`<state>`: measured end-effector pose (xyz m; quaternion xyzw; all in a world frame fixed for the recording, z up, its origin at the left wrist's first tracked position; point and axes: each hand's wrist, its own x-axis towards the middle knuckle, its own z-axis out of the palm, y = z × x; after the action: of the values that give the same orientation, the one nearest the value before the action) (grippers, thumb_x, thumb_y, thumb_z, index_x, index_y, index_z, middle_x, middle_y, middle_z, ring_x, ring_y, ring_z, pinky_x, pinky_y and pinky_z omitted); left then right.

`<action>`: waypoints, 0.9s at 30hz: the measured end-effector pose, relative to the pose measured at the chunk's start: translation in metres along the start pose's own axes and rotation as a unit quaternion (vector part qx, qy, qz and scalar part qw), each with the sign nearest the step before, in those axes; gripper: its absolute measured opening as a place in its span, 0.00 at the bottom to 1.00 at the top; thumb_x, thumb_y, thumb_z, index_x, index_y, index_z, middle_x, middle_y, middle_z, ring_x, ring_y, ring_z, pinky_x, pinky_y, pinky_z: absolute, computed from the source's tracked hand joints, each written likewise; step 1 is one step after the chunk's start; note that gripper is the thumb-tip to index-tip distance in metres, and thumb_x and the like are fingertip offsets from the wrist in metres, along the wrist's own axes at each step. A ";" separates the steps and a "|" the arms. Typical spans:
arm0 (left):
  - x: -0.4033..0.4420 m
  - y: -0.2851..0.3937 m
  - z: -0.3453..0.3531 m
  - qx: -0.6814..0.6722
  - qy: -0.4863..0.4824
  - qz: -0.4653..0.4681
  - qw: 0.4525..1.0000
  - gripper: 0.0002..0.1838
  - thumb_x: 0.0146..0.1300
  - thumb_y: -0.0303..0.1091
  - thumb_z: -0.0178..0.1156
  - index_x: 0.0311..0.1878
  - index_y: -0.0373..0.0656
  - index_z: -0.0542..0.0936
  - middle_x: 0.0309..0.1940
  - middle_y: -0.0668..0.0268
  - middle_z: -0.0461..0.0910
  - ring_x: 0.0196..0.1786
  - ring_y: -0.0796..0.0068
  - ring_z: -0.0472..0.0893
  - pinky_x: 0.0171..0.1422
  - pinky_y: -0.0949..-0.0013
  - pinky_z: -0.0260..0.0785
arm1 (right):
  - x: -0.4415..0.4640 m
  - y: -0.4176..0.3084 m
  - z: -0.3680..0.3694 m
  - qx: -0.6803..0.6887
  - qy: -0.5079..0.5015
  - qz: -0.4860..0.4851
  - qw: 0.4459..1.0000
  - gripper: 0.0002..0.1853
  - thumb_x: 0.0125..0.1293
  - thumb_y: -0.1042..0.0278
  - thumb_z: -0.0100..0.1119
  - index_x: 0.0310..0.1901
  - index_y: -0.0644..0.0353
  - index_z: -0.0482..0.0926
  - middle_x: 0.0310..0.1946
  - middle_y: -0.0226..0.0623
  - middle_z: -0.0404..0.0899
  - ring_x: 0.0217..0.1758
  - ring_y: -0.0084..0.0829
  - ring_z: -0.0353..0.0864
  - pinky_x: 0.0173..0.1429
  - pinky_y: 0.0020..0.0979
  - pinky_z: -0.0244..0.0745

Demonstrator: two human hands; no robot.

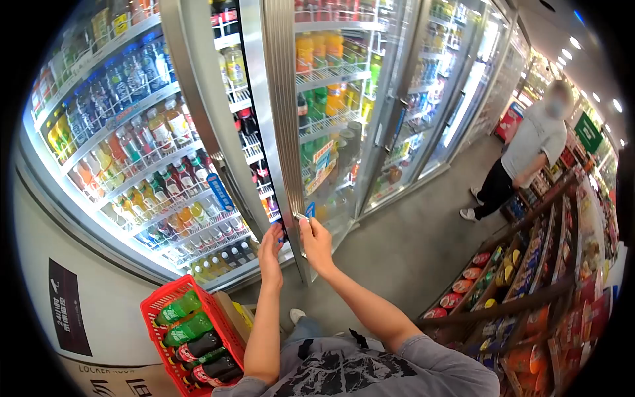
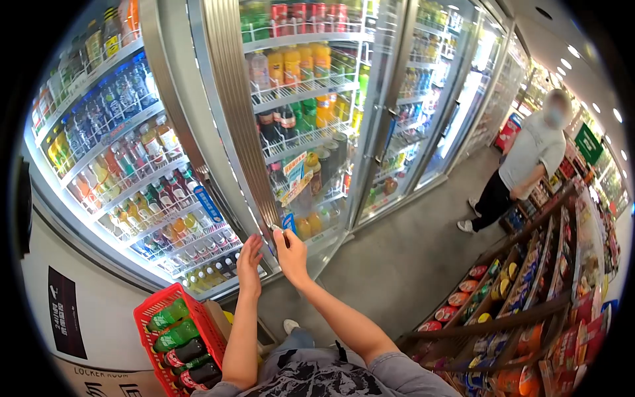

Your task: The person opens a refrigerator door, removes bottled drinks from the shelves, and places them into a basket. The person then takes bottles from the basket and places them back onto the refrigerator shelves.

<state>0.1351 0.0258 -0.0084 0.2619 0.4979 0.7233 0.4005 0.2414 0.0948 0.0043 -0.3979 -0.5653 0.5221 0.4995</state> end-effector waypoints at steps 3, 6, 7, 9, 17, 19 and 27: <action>-0.027 -0.015 0.023 0.021 -0.022 -0.017 0.999 0.27 0.77 0.49 0.45 0.66 0.38 0.74 0.63 0.60 0.77 0.67 0.68 0.73 0.71 0.63 0.57 | -0.027 -0.015 -0.035 -0.008 0.046 -0.004 0.999 0.19 0.75 0.56 0.54 0.30 0.61 0.74 0.23 0.24 0.72 0.28 0.15 0.67 0.33 0.23 0.63; -0.050 -0.027 0.044 0.035 -0.035 -0.022 0.999 0.25 0.77 0.47 0.45 0.61 0.37 0.79 0.56 0.60 0.81 0.63 0.67 0.76 0.70 0.63 0.57 | -0.050 -0.033 -0.071 -0.024 0.084 -0.010 0.996 0.17 0.75 0.56 0.54 0.32 0.62 0.76 0.26 0.24 0.74 0.32 0.15 0.70 0.37 0.22 0.66; -0.056 -0.031 0.050 0.029 -0.052 -0.025 0.998 0.26 0.77 0.47 0.45 0.60 0.35 0.79 0.56 0.59 0.81 0.62 0.67 0.77 0.70 0.63 0.58 | -0.054 -0.024 -0.085 0.016 0.072 0.009 0.997 0.12 0.72 0.60 0.57 0.41 0.62 0.76 0.36 0.30 0.78 0.41 0.19 0.74 0.48 0.23 0.69; -0.069 -0.038 0.066 0.010 -0.072 -0.024 0.997 0.28 0.77 0.48 0.44 0.57 0.31 0.80 0.54 0.57 0.82 0.59 0.66 0.78 0.70 0.62 0.60 | -0.068 -0.028 -0.103 -0.058 0.173 -0.095 0.979 0.11 0.70 0.64 0.59 0.45 0.63 0.74 0.42 0.34 0.76 0.47 0.23 0.74 0.55 0.25 0.68; -0.114 -0.063 0.118 -0.022 -0.193 -0.116 0.974 0.29 0.77 0.50 0.43 0.57 0.32 0.79 0.55 0.57 0.81 0.59 0.66 0.77 0.71 0.62 0.60 | -0.105 -0.062 -0.150 -0.055 0.133 -0.326 0.934 0.13 0.63 0.83 0.58 0.49 0.67 0.76 0.53 0.45 0.76 0.54 0.33 0.78 0.60 0.31 0.72; -0.114 -0.096 0.123 -0.074 -0.228 -0.189 0.952 0.24 0.79 0.46 0.41 0.67 0.38 0.68 0.63 0.60 0.73 0.67 0.66 0.69 0.75 0.62 0.56 | -0.102 -0.062 -0.155 -0.056 0.107 -0.307 0.944 0.13 0.64 0.82 0.57 0.50 0.68 0.77 0.53 0.46 0.77 0.53 0.33 0.79 0.60 0.31 0.73; -0.128 -0.088 0.208 -0.162 -0.383 -0.345 0.842 0.29 0.78 0.51 0.41 0.70 0.38 0.66 0.65 0.54 0.73 0.64 0.64 0.75 0.68 0.63 0.65 | -0.055 -0.041 -0.193 0.018 0.089 -0.140 0.986 0.19 0.74 0.73 0.51 0.64 0.67 0.71 0.60 0.42 0.77 0.63 0.32 0.77 0.67 0.30 0.70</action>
<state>0.3941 0.0403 -0.0110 0.2611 0.2385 0.4510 0.8195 0.4439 0.0732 0.0283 -0.3503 -0.5596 0.4196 0.6230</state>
